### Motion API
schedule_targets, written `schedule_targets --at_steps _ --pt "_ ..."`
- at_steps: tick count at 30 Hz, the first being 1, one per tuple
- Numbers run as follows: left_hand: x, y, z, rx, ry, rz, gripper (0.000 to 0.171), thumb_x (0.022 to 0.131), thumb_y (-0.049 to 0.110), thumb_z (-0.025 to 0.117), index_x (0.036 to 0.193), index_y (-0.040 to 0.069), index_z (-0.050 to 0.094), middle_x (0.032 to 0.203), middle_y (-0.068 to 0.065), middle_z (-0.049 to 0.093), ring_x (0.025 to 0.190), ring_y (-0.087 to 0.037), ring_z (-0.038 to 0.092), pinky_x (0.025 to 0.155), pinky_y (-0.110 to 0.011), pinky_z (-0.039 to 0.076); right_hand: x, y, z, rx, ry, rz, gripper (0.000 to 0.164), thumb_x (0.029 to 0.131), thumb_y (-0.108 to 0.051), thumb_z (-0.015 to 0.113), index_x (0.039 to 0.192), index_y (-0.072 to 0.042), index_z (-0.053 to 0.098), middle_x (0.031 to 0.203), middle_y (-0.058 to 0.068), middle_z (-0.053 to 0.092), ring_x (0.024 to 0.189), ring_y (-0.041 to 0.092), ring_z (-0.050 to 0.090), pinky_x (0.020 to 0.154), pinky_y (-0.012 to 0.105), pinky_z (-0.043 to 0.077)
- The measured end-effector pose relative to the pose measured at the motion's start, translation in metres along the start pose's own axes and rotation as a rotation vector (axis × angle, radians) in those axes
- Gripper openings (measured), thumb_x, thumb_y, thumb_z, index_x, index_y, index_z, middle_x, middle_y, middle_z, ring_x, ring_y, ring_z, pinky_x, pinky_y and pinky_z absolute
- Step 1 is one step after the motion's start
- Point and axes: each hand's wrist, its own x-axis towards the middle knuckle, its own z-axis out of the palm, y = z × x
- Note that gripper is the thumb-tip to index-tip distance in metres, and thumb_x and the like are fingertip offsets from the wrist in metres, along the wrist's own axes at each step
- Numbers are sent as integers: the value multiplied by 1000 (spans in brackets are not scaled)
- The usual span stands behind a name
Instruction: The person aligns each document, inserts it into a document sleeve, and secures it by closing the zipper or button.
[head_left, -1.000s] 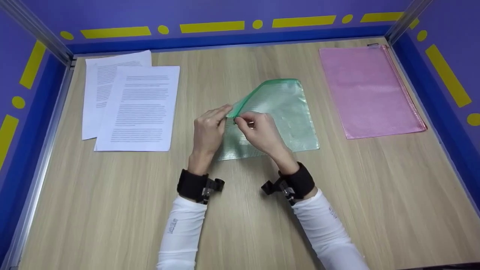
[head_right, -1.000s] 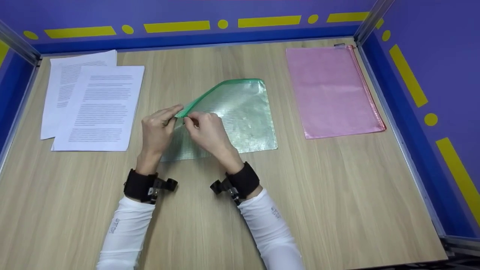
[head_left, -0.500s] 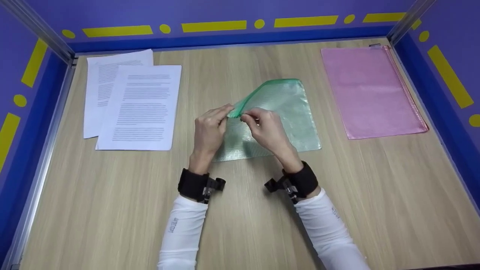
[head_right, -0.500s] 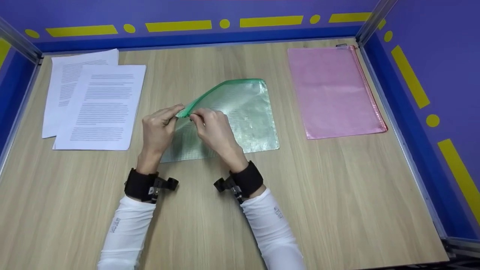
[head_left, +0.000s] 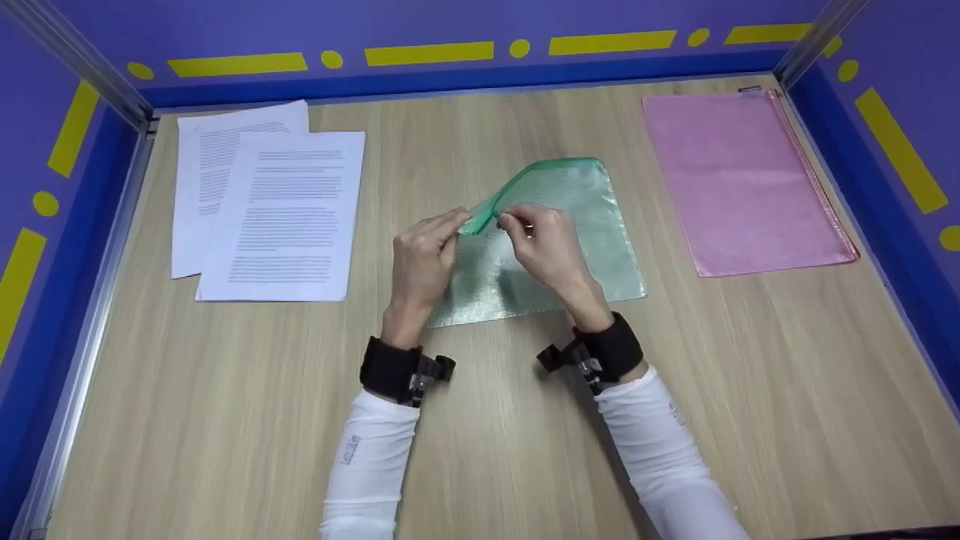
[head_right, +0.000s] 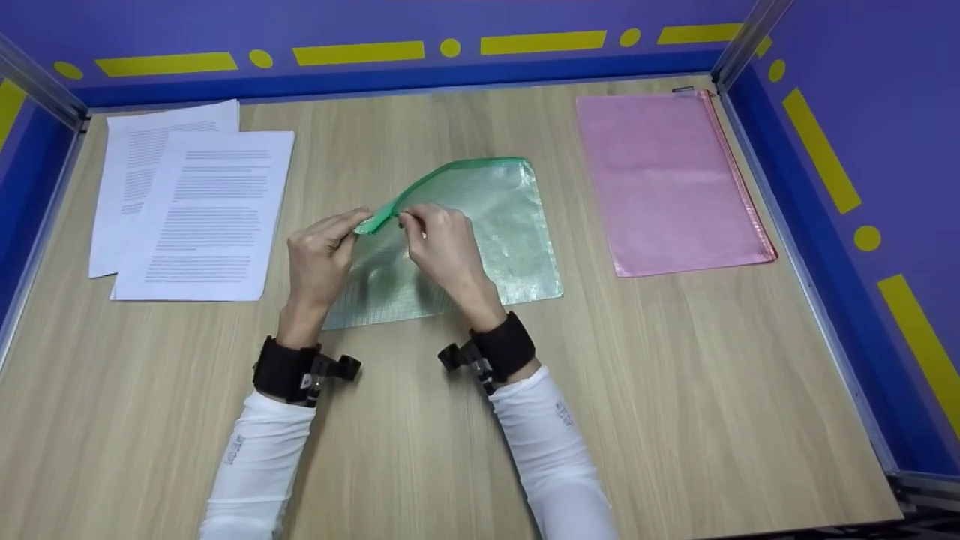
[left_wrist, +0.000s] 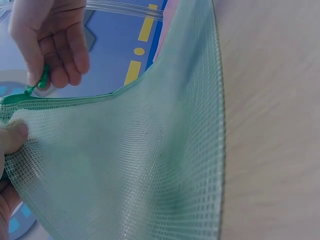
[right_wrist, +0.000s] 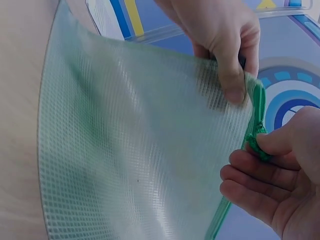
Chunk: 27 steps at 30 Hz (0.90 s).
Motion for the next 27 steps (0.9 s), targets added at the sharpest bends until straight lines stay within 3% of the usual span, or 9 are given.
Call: schedule_targets --at_steps 15,20,27 --pt "1 3 0 -26 35 -3 22 86 -8 66 103 2 77 104 -16 76 95 -30 75 87 -33 60 16 27 -13 -47 59 107 22 97 -12 59 96 3 75 91 17 77 86 28 74 80 42 59" --pt "0 3 -1 -32 3 -17 22 88 -6 66 105 3 77 107 -14 76 98 -28 75 87 -32 60 20 29 -15 -78 49 118 23 98 -13 58 97 2 76 92 16 77 84 27 73 77 40 57" --pt "1 1 -3 -39 12 -14 22 88 -6 66 104 3 77 106 -16 76 97 -29 75 88 -32 60 27 34 -18 -109 71 121 24 98 -12 58 97 3 76 90 18 76 78 28 71 70 36 53"
